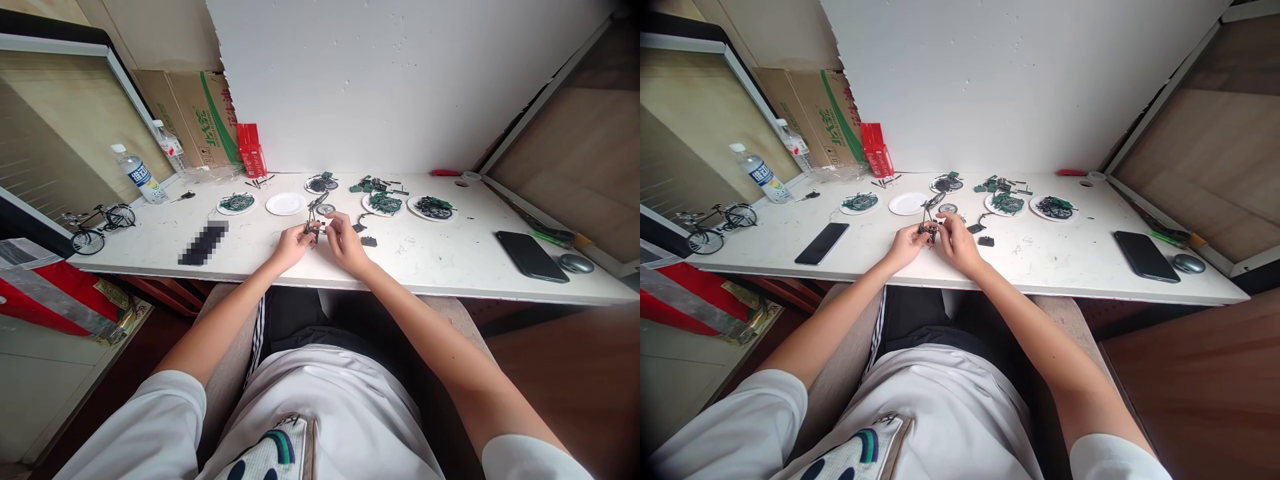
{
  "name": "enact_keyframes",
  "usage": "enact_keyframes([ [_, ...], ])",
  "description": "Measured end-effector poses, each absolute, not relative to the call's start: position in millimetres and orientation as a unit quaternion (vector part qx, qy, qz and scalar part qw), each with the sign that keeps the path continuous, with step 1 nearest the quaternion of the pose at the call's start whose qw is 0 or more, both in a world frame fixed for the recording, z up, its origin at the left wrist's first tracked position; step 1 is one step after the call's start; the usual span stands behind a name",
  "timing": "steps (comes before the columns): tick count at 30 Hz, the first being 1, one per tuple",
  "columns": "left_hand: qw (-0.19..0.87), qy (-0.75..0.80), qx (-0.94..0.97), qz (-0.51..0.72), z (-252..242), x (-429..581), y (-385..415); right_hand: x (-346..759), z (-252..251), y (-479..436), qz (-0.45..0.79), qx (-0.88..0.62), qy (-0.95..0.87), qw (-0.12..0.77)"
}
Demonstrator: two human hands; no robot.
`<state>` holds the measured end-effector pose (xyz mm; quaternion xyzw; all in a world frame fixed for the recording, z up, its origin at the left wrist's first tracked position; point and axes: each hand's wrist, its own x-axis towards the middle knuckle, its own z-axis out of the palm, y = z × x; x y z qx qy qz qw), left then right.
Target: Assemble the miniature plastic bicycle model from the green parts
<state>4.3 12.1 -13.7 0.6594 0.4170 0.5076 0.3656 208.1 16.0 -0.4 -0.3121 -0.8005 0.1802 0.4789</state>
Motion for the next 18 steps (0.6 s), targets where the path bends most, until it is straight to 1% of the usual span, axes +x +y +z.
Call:
enact_keyframes([
  [5, 0.373, 0.414, 0.648, 0.519, -14.3, 4.9, 13.4, 207.4, 1.4, 14.8, 0.162, -0.300, -0.807, 0.482],
  [12, 0.365, 0.417, 0.664, 0.502, -16.0, 3.3, 12.6, 208.2, 2.7, 16.8, 0.192, -0.310, -0.794, 0.487],
  [18, 0.362, 0.421, 0.655, 0.513, -13.2, 3.7, 12.0, 207.7, -1.2, 17.5, 0.168, -0.280, -0.812, 0.483],
])
